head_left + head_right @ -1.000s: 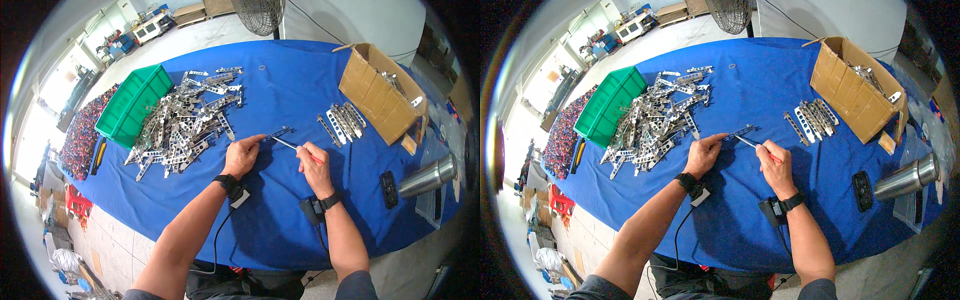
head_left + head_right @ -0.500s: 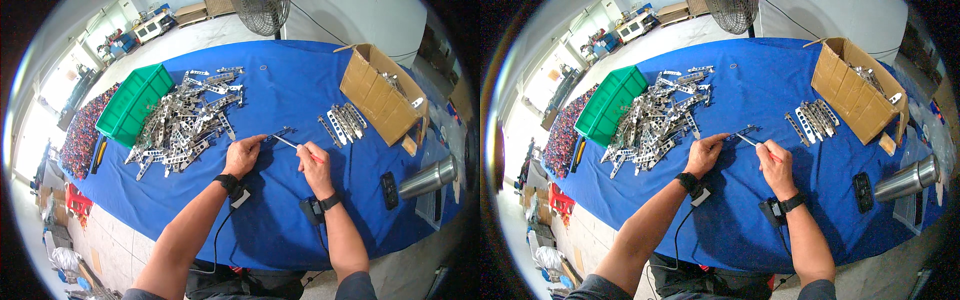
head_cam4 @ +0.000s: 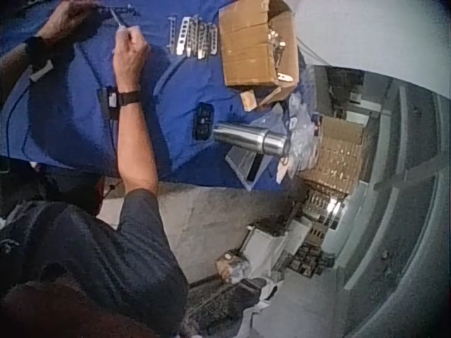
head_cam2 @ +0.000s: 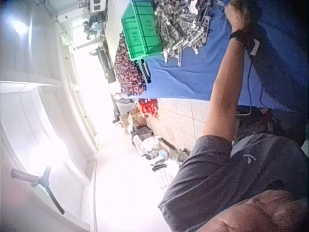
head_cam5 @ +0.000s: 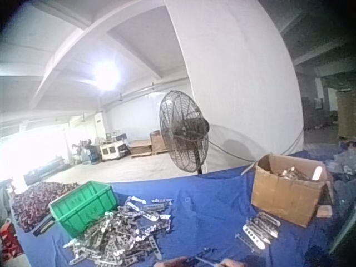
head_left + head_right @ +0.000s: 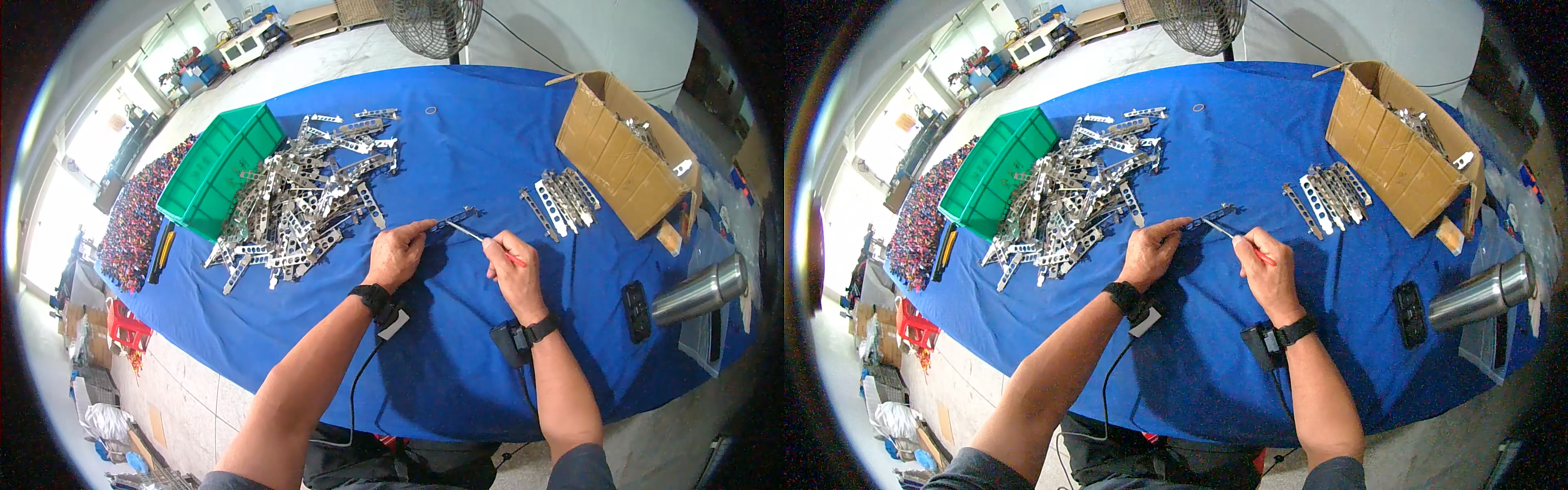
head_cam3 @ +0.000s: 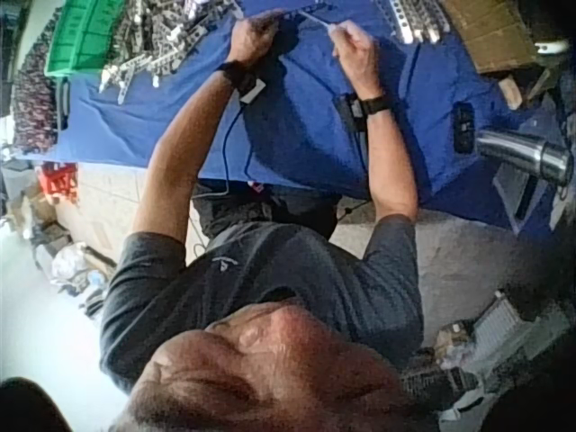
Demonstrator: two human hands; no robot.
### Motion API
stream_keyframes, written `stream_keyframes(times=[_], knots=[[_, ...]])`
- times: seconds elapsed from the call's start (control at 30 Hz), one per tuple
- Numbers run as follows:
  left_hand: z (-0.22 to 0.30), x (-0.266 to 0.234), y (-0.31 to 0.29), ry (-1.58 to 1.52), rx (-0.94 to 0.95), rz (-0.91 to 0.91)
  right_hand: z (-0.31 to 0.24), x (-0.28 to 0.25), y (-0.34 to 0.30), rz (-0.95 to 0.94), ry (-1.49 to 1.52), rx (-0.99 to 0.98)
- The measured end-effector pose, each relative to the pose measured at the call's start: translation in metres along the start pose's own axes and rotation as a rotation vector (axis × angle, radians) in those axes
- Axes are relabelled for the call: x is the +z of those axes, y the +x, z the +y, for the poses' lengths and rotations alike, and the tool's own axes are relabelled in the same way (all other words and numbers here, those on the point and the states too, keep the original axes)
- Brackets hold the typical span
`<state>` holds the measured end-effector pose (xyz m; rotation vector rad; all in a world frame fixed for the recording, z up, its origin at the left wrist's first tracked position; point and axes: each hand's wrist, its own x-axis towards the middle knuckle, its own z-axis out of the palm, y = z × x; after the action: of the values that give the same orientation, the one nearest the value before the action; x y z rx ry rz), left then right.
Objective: Manually assembling small metal components using a screwdriver in a warehouse environment.
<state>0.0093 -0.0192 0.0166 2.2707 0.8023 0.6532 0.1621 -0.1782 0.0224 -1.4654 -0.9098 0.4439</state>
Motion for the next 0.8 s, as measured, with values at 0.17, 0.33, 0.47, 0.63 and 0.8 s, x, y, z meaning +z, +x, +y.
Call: stream_keyframes(times=[0.17,0.33,0.47,0.63,0.8], knots=[[-0.001,0.002,0.0,-0.007,0.022,0.02,0.007,-0.003,0.0,0.019,-0.029,0.01],[-0.005,0.003,-0.001,-0.009,0.071,0.05,0.001,0.001,0.0,0.008,-0.035,0.0],[-0.001,0.001,-0.001,-0.015,0.036,0.035,0.002,0.001,-0.001,0.012,-0.015,0.001],[0.001,0.002,0.0,0.011,-0.011,-0.002,0.005,-0.002,0.0,-0.004,-0.017,-0.008],[-0.007,0.005,0.0,-0.017,0.091,0.063,0.009,-0.001,0.0,0.037,-0.071,-0.014]])
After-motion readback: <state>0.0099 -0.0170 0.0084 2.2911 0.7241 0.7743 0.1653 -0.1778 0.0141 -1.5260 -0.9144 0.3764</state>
